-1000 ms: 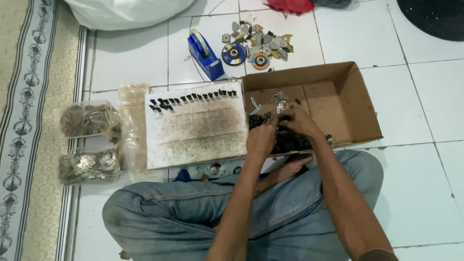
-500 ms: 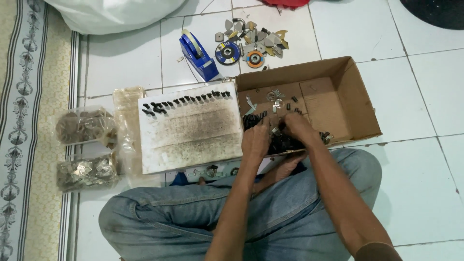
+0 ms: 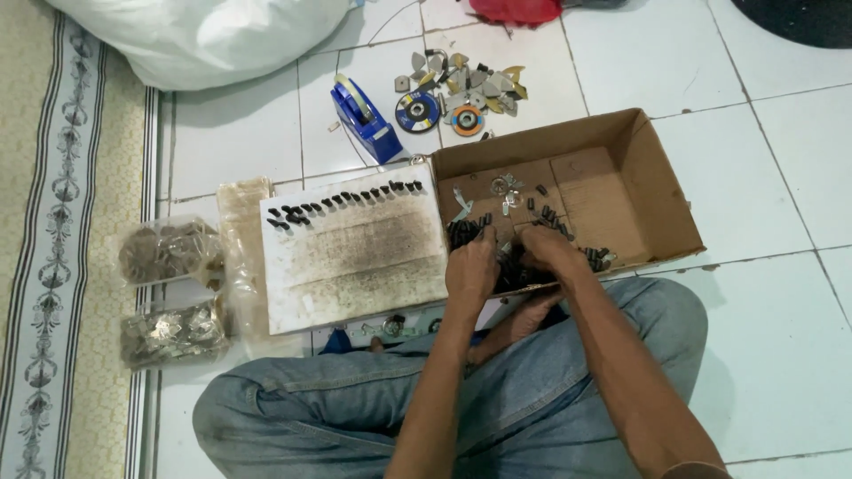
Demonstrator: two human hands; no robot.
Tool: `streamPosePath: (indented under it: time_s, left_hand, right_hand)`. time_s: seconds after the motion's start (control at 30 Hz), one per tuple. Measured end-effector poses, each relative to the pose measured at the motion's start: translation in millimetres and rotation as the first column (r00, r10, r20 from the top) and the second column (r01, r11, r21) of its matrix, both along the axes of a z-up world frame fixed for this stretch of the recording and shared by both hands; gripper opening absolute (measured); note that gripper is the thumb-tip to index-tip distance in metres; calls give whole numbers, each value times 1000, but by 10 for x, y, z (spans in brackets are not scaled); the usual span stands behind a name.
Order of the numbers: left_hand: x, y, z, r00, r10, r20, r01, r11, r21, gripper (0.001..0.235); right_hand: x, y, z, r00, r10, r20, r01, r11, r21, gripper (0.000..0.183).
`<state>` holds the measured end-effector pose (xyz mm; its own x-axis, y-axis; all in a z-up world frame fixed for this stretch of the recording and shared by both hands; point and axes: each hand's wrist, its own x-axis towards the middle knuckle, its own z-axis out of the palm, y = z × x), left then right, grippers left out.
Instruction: Sorting and placing small metal components into a template board.
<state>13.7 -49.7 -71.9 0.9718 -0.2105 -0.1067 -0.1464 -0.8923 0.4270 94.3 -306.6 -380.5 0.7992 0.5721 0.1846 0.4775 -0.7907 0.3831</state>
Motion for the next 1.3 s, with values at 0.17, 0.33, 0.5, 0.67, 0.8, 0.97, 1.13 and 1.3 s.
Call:
streamPosePath:
  time_s: [0.17,0.33,0.5,0.67,0.8,0.97,1.13,1.3]
  left_hand:
    - [-16,-9,-34,1000,-16,23,14,998,60,41]
    - [-38,20,35,1000,-12,11,12,1000,-1,44]
    - [-34,8,-11,999,-21,30,20,999,36,46]
    - [16,-3,-216,998,-19,59,18,1000,18,46]
    - [-38,6,-64,999,-6,36,6,1000,3,48]
    - [-67,12,62,1000,-5,18,6,999,-35,47]
    - [-25,2,-42,1000,-16,3,16,1000,-7,51]
    - [-68,-6,25,1000,-4,9,4,1000,-4,48]
  right_hand:
    - [-261,361,1921,635,2,-772,591,642,488,22]
    - [-288,219,723,980,-176,89,153,963,220,41]
    - [-97,518,2154,447,-367,-816,456,878,-146,18]
    - [-157,271,1987,454,-43,-890,442,878,183,37]
    - [-71,613,2172,77,-386,-919,601,754,-266,94]
    - [65,165,1647,435,-109,-894,653,721,229,57]
    - [-85,234,1927,501,-24,-865,664,652,366,51]
    - [-309,625,2796,487,-24,-873,744,534,401,46]
